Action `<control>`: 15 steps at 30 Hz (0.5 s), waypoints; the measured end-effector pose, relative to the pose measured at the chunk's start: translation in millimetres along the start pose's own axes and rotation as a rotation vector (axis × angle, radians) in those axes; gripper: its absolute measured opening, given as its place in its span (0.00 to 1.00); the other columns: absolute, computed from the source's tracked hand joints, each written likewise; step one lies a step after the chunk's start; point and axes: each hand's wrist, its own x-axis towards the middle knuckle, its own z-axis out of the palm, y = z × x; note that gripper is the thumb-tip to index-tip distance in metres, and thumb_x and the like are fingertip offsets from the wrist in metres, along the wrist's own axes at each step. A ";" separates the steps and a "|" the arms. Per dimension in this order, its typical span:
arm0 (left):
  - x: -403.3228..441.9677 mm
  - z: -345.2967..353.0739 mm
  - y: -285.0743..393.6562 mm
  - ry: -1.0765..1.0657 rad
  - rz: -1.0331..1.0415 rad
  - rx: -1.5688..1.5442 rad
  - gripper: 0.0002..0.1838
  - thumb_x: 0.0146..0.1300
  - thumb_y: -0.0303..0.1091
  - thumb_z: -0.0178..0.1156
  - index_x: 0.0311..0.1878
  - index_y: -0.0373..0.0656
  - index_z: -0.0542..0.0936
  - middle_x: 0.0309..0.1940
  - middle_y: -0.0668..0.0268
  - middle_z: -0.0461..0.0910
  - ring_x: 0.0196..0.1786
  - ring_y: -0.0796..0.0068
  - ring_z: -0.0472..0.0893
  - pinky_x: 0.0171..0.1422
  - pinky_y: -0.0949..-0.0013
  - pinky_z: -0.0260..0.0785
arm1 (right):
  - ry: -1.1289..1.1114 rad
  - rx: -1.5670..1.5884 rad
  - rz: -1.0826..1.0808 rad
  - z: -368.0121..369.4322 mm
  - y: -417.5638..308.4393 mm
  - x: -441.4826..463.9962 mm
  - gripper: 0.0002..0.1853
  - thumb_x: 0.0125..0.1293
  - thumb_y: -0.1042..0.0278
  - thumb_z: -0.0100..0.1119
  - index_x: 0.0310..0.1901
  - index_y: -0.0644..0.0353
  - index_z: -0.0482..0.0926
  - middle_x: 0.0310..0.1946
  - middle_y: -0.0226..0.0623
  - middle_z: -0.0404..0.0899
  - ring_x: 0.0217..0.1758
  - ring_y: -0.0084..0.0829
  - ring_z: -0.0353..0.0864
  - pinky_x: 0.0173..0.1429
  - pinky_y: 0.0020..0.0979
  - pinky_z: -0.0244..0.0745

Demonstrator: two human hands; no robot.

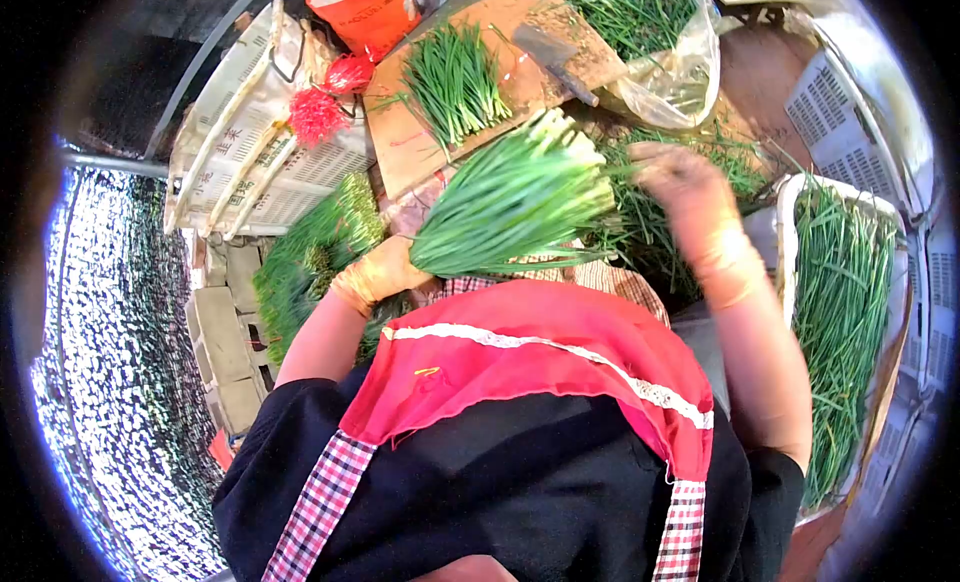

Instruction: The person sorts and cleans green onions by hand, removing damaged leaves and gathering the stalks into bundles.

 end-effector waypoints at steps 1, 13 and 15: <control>-0.9 -3.3 3.4 -0.012 -0.038 -0.068 0.17 0.55 0.33 0.57 0.47 0.38 0.77 0.35 0.61 0.82 0.38 0.73 0.80 0.47 0.69 0.71 | 0.081 0.082 0.095 -27.0 5.6 -2.4 0.11 0.60 0.69 0.59 0.44 0.61 0.81 0.43 0.31 0.81 0.47 0.24 0.75 0.58 0.26 0.65; 5.6 -16.9 2.8 -0.249 -0.328 -0.503 0.23 0.47 0.24 0.63 0.51 0.37 0.76 0.35 0.62 0.81 0.36 0.72 0.80 0.43 0.67 0.72 | -0.358 0.183 0.294 28.8 8.0 -0.8 0.22 0.57 0.61 0.66 0.48 0.68 0.77 0.43 0.38 0.80 0.46 0.25 0.76 0.55 0.27 0.68; 2.4 -12.8 15.8 -0.168 -0.226 -0.535 0.23 0.47 0.25 0.64 0.51 0.38 0.76 0.35 0.63 0.81 0.36 0.73 0.79 0.42 0.68 0.72 | -0.301 0.354 0.303 51.7 12.3 -3.1 0.15 0.57 0.71 0.65 0.44 0.68 0.78 0.38 0.36 0.82 0.40 0.24 0.78 0.50 0.25 0.72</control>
